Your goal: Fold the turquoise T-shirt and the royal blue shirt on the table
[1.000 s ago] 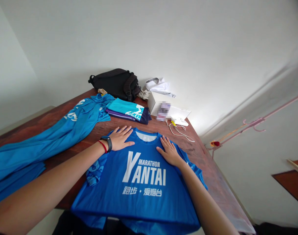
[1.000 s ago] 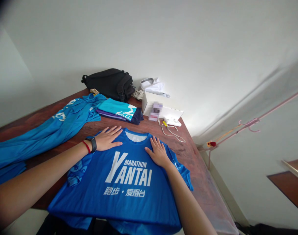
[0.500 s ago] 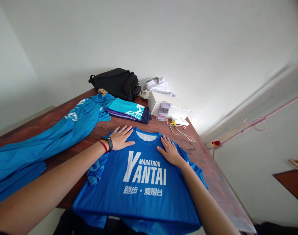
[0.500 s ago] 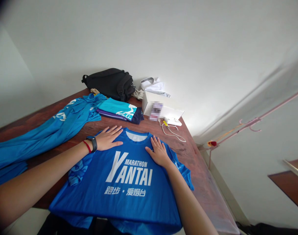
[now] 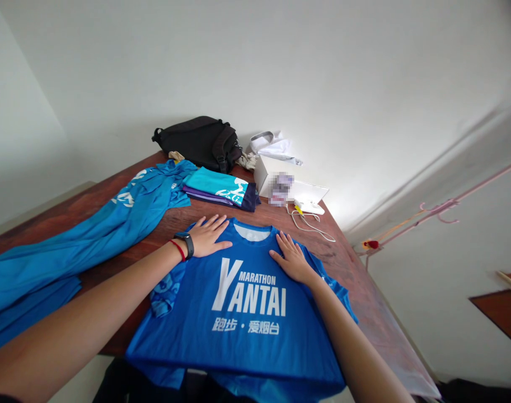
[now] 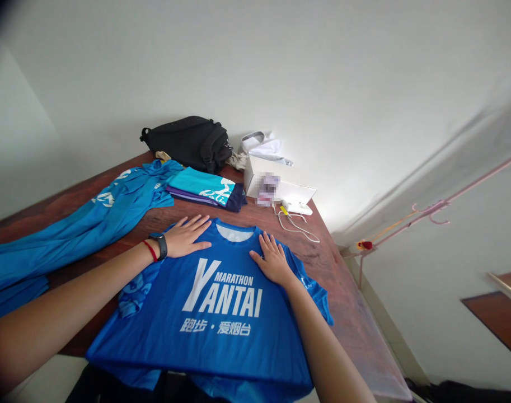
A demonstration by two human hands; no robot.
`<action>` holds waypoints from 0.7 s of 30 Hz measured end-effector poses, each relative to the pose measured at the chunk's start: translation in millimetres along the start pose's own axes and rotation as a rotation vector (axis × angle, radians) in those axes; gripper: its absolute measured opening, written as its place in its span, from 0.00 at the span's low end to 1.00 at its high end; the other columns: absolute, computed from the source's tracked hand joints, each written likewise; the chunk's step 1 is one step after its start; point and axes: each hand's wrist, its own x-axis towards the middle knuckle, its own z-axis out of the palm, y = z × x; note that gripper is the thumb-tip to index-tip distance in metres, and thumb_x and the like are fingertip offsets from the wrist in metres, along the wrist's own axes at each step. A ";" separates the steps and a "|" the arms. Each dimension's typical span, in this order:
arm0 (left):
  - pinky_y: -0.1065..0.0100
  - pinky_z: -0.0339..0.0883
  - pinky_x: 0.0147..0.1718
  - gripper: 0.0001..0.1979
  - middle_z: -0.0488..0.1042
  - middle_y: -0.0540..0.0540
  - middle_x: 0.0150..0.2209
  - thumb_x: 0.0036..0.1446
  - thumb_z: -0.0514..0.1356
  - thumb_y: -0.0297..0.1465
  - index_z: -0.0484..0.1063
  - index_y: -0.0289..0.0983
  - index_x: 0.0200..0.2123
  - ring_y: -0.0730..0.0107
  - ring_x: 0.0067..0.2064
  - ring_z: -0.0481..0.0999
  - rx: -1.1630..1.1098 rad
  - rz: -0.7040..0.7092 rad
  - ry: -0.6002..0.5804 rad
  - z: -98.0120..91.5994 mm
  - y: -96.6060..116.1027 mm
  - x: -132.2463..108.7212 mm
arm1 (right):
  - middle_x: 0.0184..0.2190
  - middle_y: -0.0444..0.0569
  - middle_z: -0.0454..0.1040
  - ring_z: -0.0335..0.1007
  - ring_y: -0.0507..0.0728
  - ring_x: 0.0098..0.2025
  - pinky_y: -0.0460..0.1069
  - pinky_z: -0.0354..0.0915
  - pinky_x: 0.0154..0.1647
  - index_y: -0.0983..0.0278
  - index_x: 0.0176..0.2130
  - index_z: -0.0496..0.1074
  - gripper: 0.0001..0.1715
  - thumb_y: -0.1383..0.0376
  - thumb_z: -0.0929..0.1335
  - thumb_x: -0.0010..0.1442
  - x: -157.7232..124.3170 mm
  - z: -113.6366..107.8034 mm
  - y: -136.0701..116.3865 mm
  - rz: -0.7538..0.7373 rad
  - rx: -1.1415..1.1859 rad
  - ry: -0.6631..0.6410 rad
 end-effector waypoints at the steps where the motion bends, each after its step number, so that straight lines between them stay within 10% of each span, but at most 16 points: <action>1: 0.43 0.36 0.67 0.43 0.40 0.42 0.73 0.65 0.41 0.59 0.47 0.38 0.73 0.47 0.73 0.41 0.001 0.000 -0.001 -0.2 0.2 -0.1 | 0.74 0.47 0.36 0.26 0.62 0.75 0.64 0.34 0.72 0.61 0.73 0.41 0.47 0.39 0.53 0.68 0.0 -0.2 -0.2 -0.001 -0.001 0.001; 21: 0.43 0.36 0.67 0.41 0.39 0.42 0.73 0.66 0.43 0.56 0.46 0.36 0.73 0.47 0.73 0.41 0.024 -0.014 -0.019 -3.0 3.0 -0.8 | 0.74 0.48 0.37 0.26 0.63 0.75 0.64 0.34 0.73 0.64 0.73 0.42 0.47 0.41 0.55 0.69 -0.8 -1.2 -2.0 0.003 -0.007 0.000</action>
